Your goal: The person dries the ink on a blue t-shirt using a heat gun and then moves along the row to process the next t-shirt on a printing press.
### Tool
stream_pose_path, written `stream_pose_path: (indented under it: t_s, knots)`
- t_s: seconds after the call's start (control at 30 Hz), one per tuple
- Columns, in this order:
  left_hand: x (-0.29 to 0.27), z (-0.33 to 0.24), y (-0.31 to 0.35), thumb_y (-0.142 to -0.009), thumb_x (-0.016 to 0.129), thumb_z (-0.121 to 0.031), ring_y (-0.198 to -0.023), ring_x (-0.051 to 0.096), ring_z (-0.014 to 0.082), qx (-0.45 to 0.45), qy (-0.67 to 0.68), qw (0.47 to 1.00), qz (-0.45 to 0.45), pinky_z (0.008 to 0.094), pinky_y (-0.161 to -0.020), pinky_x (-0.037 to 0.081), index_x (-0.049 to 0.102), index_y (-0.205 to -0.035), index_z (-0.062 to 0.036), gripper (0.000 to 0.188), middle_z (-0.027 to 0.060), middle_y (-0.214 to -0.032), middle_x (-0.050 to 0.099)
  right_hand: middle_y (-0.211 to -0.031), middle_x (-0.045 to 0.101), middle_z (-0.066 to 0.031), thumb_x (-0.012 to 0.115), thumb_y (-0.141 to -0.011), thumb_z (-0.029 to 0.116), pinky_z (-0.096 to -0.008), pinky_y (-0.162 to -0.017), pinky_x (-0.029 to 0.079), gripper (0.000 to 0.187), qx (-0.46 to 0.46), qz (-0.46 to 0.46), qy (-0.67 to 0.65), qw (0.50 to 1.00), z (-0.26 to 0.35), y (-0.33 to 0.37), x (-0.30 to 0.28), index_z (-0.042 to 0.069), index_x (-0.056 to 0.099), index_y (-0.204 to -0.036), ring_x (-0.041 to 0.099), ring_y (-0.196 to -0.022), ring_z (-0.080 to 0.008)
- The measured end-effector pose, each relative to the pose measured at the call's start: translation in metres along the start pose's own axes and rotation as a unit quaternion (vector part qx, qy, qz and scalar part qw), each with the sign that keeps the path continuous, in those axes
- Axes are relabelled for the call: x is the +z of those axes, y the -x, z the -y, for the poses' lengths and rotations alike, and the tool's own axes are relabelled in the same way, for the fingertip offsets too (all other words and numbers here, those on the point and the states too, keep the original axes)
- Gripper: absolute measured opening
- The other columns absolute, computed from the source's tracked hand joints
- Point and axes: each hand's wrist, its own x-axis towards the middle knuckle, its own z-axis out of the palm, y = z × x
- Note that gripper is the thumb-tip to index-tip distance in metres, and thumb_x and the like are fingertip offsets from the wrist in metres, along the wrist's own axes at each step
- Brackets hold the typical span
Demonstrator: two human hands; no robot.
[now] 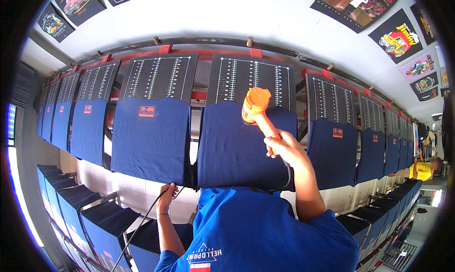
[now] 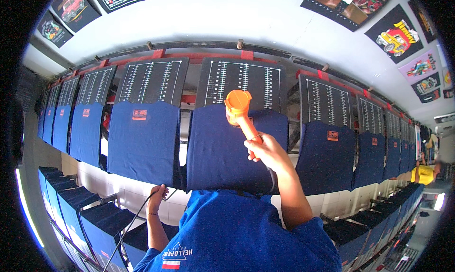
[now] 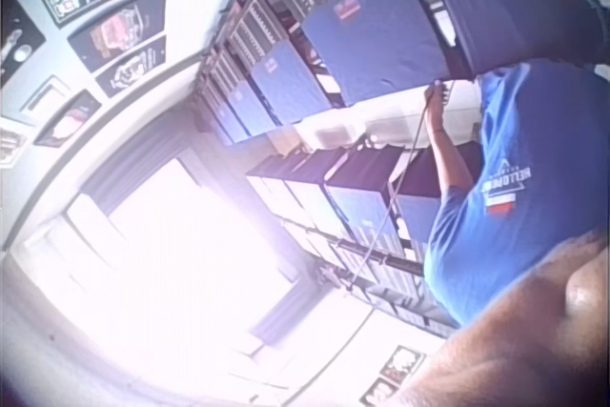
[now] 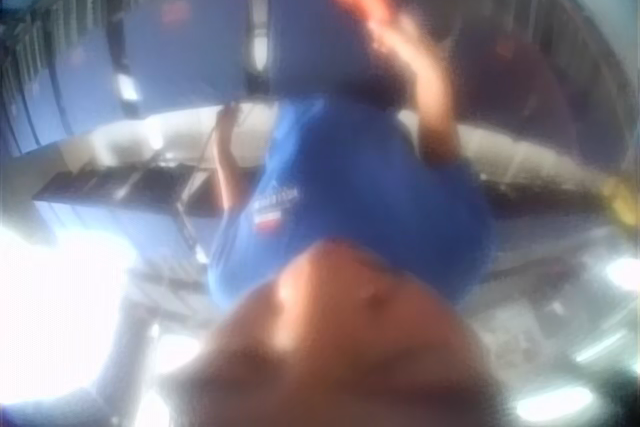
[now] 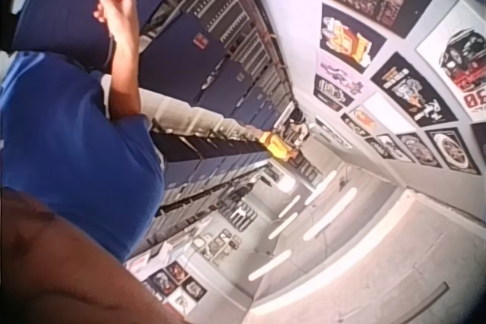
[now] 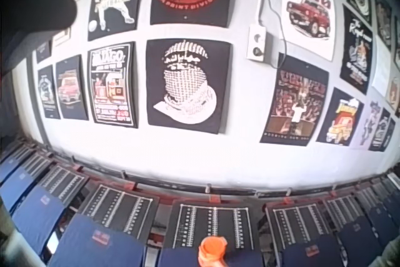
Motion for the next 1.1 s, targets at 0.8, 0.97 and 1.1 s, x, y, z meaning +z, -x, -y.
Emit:
stream_pose_path:
  t_s: [0.8,0.97,1.1]
  knots:
    - [0.0,0.002,-0.001,-0.094,0.052,-0.03,-0.059,0.051,0.0086,0.0,-0.025,1.0,-0.008,0.0237,-0.055,0.043,0.064,-0.078,-0.002,0.034,0.003,-0.069,0.061,-0.072,0.057,-0.0013,0.062,-0.089,0.025,-0.0216,-0.054,0.047,0.025,-0.006,-0.011,-0.033,0.999,0.005,-0.01,-0.003,0.002,0.054,-0.093,0.057,-0.06,-0.0078]
    - [0.0,0.002,-0.001,-0.094,0.052,-0.03,-0.06,0.052,0.0092,0.0,-0.025,1.0,-0.01,0.024,-0.055,0.043,0.064,-0.078,-0.0015,0.035,0.0032,-0.07,0.062,-0.072,0.056,-0.0013,0.062,-0.09,0.026,-0.0218,-0.054,0.047,0.025,-0.008,-0.015,-0.03,0.999,0.008,-0.015,-0.006,0.002,0.054,-0.094,0.057,-0.06,-0.0073]
    - [-0.001,0.004,-0.004,-0.095,0.052,-0.029,-0.06,0.052,0.009,-0.002,-0.03,1.0,-0.003,0.0238,-0.055,0.043,0.065,-0.079,-0.0011,0.034,0.0033,-0.07,0.062,-0.072,0.056,-0.0009,0.062,-0.089,0.025,-0.0217,-0.053,0.047,0.025,-0.047,-0.018,-0.031,0.998,0.004,-0.019,0.002,0.002,0.054,-0.094,0.056,-0.06,-0.0075]
